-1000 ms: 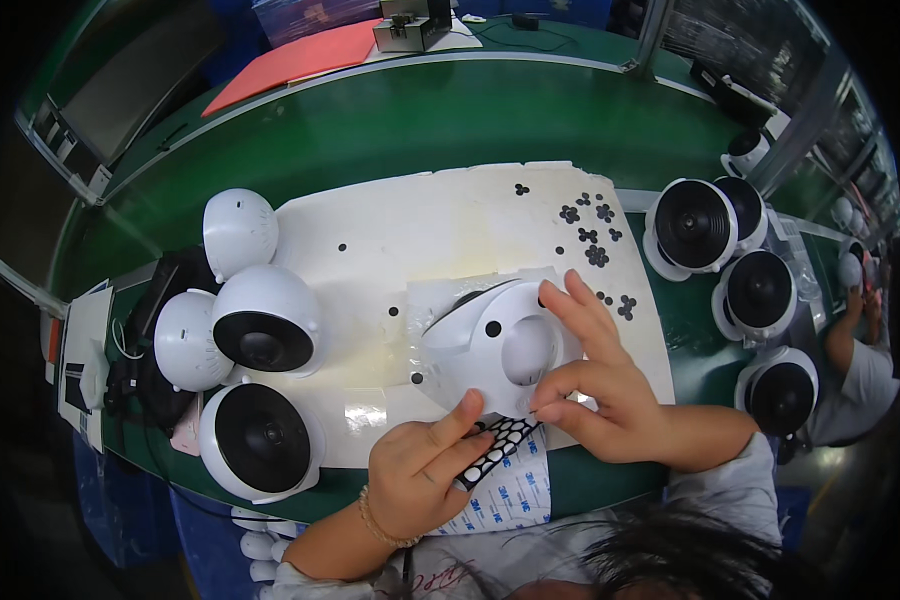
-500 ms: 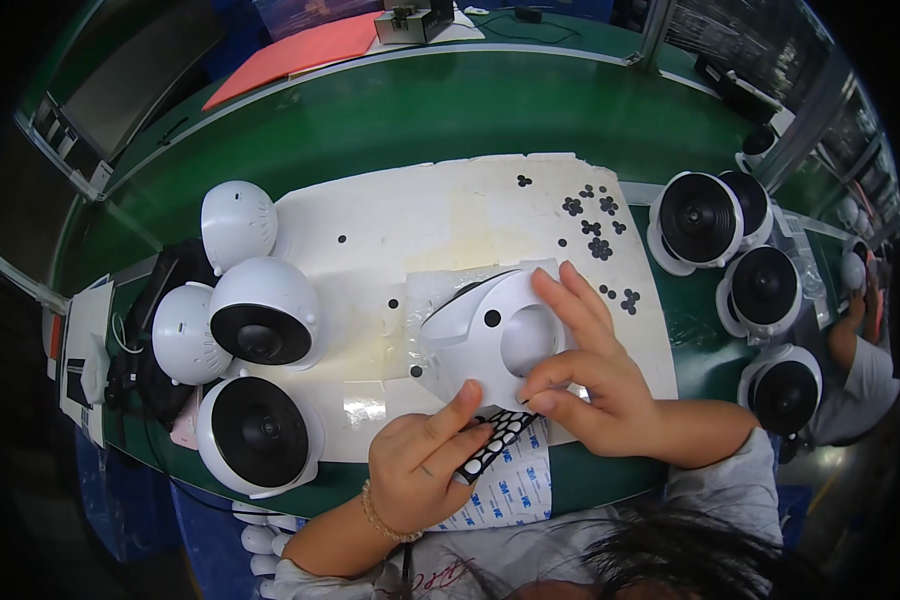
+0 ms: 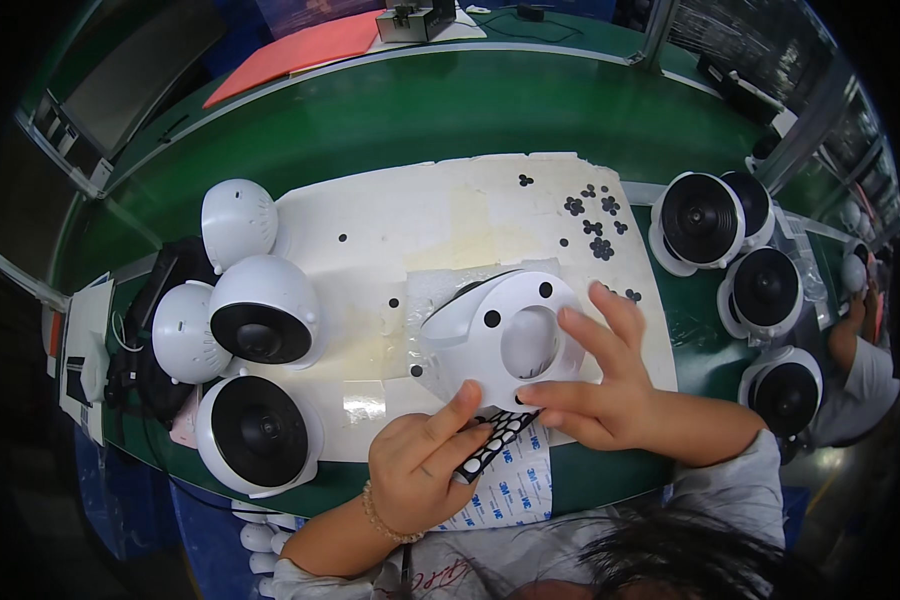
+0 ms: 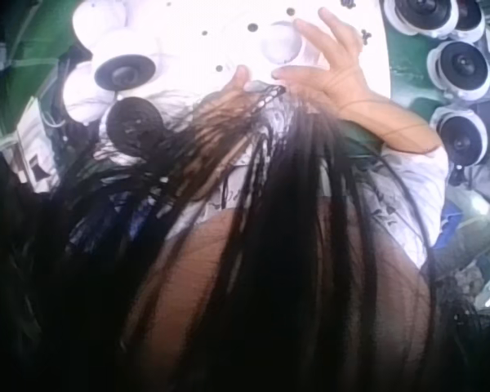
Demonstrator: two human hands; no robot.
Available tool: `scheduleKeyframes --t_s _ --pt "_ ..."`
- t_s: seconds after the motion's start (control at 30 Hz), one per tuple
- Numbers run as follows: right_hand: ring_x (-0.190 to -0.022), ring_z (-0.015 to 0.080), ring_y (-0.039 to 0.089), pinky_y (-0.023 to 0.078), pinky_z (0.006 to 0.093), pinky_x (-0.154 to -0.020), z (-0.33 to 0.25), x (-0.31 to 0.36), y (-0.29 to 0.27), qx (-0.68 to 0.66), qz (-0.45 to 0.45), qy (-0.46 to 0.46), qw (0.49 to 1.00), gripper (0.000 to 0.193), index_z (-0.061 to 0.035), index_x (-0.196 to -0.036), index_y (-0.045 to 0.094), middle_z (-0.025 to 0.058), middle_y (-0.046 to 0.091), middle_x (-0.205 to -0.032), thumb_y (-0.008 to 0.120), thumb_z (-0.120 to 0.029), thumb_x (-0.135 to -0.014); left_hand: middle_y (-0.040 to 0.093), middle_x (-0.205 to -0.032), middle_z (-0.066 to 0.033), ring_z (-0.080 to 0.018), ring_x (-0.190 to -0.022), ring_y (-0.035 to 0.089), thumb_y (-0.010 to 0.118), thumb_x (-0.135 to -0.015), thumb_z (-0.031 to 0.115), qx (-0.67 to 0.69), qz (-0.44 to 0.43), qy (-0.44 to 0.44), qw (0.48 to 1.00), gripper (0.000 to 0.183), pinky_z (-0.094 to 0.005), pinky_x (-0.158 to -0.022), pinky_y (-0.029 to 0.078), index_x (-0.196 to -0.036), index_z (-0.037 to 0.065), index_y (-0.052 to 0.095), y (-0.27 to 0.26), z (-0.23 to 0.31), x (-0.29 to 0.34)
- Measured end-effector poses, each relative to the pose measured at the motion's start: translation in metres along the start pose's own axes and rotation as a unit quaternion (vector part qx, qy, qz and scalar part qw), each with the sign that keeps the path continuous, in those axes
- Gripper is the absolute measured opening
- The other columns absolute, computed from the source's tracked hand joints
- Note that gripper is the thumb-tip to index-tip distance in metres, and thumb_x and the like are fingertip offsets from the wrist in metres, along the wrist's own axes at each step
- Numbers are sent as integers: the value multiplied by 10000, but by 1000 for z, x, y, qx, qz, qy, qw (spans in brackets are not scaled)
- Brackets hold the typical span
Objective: The person assembles white dome security cameras by hand. They pick up a camera housing, peel small black circular stickers from a backing sheet, and apply them into the holes on the bottom of the camera casing. The person repeats this process for multiple camera units, placing the finished ones on the table.
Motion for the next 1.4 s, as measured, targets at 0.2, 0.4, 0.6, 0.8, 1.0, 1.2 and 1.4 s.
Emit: scheduleKeyframes --t_s 0.2,0.4,0.6,0.8,1.0,1.2,1.4 --pt "-1222 312 290 232 410 -894 -3 7 -8 -53 38 30 997 272 -188 -929 658 73 443 -1281 700 -295 -683 492 -1206 -223 -215 -659 629 667 -540 -51 45 2 -14 999 304 -279 -560 476 -830 6 593 -2 3 -3" --pt "-1222 305 295 253 392 -885 -8 7 2 -76 36 -52 995 132 -136 -786 618 77 442 -1276 678 -218 -701 536 -1175 -183 -185 -643 628 652 -521 -11 41 47 -3 998 256 -262 -539 457 -771 28 615 5 -2 1" --pt "-1263 358 232 179 431 -997 5 9 -7 -182 -11 83 980 69 -86 -809 566 176 339 -1340 583 -151 -789 537 -1172 -185 -182 -632 624 651 -516 -14 30 37 -4 999 248 -265 -539 456 -760 24 627 6 -2 1" --pt "-1302 389 155 131 441 -1024 20 6 -18 -174 -39 165 970 48 -76 -850 537 204 270 -1379 537 -121 -834 533 -1175 -189 -185 -647 624 643 -511 -7 26 29 -5 999 266 -268 -550 454 -776 13 634 6 -3 2" --pt "-1310 380 151 145 442 -1013 19 4 -15 -192 -64 181 963 32 -91 -858 535 185 274 -1387 533 -117 -840 524 -1187 -191 -186 -647 622 633 -499 -11 16 21 6 1000 284 -268 -552 451 -781 11 637 6 -4 3" --pt "-1303 376 179 164 441 -1004 18 4 -15 -176 -69 180 965 21 -93 -850 534 175 295 -1379 536 -103 -832 520 -1192 -190 -190 -640 619 633 -497 -17 9 18 4 1000 280 -268 -555 451 -776 9 638 5 -4 3" --pt "-1276 368 238 203 444 -986 15 4 -13 -120 -40 163 979 71 -88 -825 538 167 341 -1347 572 -63 -768 533 -1175 -189 -191 -630 614 644 -514 -17 -2 23 0 1000 251 -269 -569 458 -764 8 637 5 -2 2"
Point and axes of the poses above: each hand's wrist, its own x-axis away from the middle knuckle, its own y-axis out of the palm, z = x × y, the point moved 2 cm from there along -x, towards the middle knuckle
